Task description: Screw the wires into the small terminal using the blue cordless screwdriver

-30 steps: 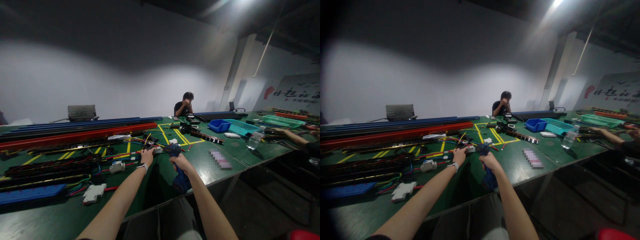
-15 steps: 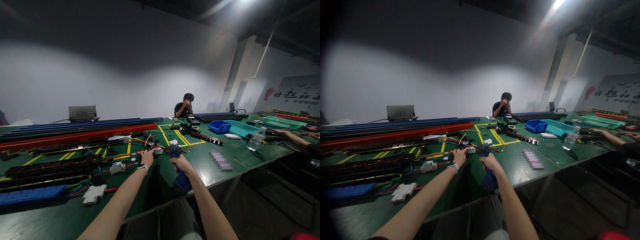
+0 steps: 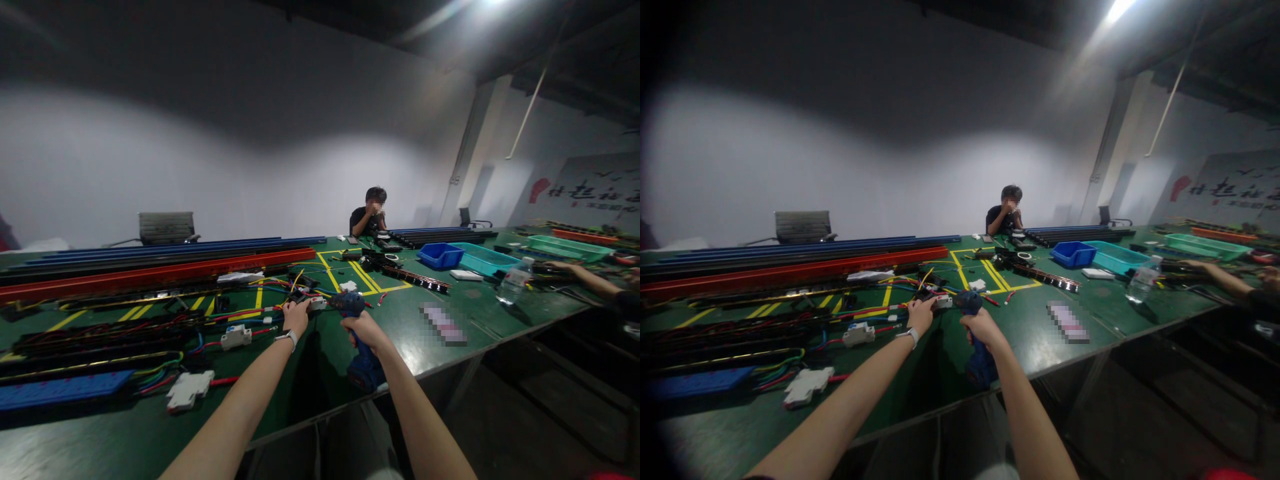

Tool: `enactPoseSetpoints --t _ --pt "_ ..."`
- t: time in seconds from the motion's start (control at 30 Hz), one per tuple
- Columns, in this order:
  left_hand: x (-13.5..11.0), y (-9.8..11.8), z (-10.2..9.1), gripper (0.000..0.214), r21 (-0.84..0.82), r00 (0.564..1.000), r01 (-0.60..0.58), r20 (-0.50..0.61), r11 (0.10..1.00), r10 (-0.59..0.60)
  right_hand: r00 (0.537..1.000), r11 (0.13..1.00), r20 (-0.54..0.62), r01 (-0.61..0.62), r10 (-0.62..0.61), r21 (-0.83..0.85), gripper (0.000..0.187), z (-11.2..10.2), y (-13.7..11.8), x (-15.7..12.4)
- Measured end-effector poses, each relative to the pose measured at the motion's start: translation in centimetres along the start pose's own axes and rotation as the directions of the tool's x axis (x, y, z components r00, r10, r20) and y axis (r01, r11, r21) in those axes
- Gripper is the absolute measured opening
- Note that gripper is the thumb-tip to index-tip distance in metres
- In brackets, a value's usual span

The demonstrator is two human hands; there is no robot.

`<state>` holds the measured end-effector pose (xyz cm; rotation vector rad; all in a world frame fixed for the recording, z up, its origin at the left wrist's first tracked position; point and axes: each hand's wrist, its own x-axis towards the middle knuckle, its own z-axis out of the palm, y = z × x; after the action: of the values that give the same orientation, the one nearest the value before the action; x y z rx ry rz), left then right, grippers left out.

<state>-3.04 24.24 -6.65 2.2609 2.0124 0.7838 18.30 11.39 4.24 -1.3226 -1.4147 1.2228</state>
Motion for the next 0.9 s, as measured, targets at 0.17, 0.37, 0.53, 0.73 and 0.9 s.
enactPoseSetpoints --t 0.17,0.37,0.53,0.73,0.9 --pt "-0.2 0.3 -0.3 0.054 0.006 1.000 0.005 0.010 1.000 -0.005 1.000 1.000 -0.011 -0.017 0.017 -0.007 0.017 0.0 0.1 0.0" --pt "-0.1 0.1 -0.2 0.057 -0.004 1.000 -0.002 0.013 1.000 0.002 1.000 1.000 -0.006 -0.004 0.004 -0.013 0.016 0.0 0.0 0.0" --pt "0.1 -0.2 0.2 0.061 -0.020 1.000 -0.012 0.014 1.000 0.013 1.000 1.000 0.012 0.000 0.000 -0.001 0.014 0.0 0.0 0.1" --pt "0.0 -0.2 0.3 0.059 -0.008 1.000 -0.015 -0.004 1.000 0.015 1.000 1.000 0.015 0.015 -0.015 -0.005 0.014 -0.1 0.4 0.3" --pt "0.2 -0.5 0.8 0.055 0.005 1.000 -0.019 -0.021 1.000 0.019 1.000 1.000 -0.004 0.000 0.000 -0.020 0.015 -0.1 0.4 0.4"
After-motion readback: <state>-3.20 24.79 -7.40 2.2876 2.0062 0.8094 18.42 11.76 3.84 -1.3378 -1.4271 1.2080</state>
